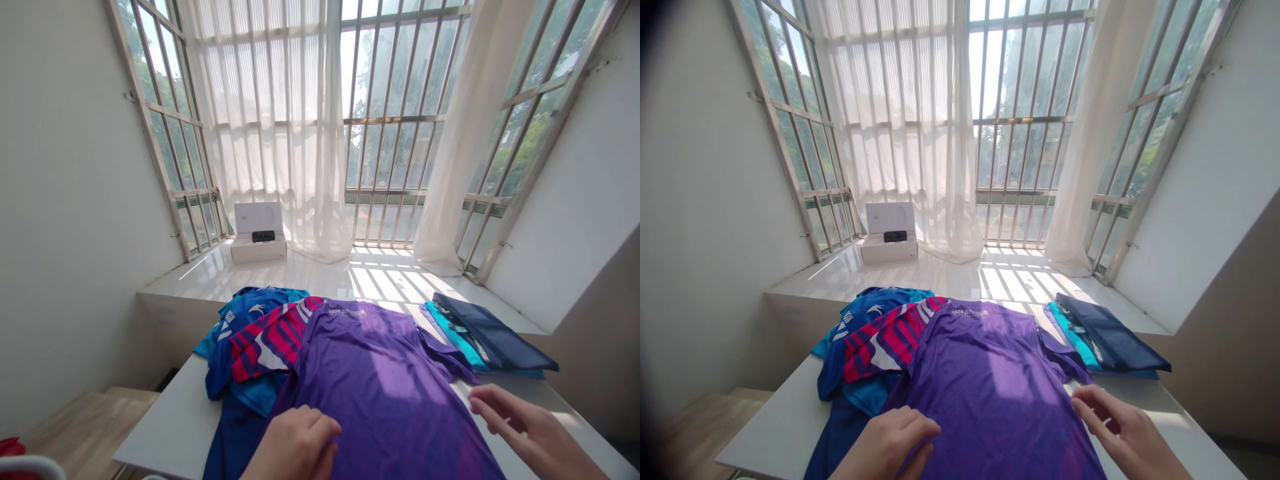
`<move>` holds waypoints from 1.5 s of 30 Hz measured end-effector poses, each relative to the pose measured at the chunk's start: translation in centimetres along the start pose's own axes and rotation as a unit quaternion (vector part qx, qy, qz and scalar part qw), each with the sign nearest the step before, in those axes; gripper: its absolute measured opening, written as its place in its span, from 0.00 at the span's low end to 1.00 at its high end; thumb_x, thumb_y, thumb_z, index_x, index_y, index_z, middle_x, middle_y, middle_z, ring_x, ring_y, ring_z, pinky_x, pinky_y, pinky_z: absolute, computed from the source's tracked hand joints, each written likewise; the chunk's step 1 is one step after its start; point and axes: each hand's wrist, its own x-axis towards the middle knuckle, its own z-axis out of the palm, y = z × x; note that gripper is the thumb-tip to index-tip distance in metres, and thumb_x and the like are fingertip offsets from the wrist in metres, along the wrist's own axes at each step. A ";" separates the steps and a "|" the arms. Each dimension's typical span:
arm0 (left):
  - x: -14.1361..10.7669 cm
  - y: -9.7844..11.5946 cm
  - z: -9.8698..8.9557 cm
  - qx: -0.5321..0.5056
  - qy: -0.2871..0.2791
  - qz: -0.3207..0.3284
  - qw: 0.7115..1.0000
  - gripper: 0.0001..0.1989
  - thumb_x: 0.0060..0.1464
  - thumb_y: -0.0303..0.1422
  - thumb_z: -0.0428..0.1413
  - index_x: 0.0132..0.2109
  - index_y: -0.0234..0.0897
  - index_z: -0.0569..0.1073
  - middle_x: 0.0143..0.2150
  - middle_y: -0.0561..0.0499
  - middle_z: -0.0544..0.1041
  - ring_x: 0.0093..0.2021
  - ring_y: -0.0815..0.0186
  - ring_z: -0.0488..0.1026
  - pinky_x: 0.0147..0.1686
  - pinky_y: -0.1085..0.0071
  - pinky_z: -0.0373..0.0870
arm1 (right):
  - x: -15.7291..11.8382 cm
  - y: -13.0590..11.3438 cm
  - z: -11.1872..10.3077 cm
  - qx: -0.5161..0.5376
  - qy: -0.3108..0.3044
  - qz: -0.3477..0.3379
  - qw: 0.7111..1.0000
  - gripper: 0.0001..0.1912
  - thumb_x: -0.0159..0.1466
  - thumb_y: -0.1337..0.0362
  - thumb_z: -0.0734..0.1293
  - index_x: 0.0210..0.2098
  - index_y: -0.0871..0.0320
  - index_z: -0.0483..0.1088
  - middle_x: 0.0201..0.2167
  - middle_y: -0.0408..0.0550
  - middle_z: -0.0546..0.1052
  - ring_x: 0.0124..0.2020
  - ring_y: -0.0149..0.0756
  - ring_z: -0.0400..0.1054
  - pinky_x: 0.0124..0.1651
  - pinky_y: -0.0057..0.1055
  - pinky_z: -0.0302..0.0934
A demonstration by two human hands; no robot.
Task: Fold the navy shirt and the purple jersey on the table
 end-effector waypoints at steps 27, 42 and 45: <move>23.7 -2.7 11.5 0.105 0.044 0.012 0.993 0.32 0.67 0.49 0.42 0.68 0.34 0.64 0.70 0.38 0.60 0.71 0.45 0.51 0.70 0.44 0.44 | 15.8 6.1 6.8 -0.385 -0.009 -0.025 0.922 0.18 0.66 0.58 0.59 0.42 0.60 0.78 0.42 0.61 0.82 0.46 0.52 0.77 0.49 0.40 0.67; 23.7 -3.0 11.8 0.112 0.061 0.014 0.992 0.31 0.66 0.49 0.43 0.68 0.37 0.65 0.71 0.39 0.61 0.71 0.45 0.53 0.70 0.43 0.46 | 16.5 5.2 2.8 0.035 0.243 0.085 0.966 0.23 0.51 0.42 0.67 0.33 0.55 0.74 0.30 0.51 0.80 0.35 0.49 0.74 0.37 0.39 0.67; 23.8 -2.9 11.7 0.109 0.061 0.014 0.992 0.31 0.66 0.49 0.44 0.68 0.36 0.65 0.71 0.39 0.61 0.71 0.45 0.53 0.70 0.43 0.46 | 16.4 5.2 1.9 0.164 0.261 0.109 0.945 0.24 0.47 0.45 0.72 0.35 0.56 0.75 0.28 0.46 0.80 0.31 0.43 0.74 0.34 0.35 0.68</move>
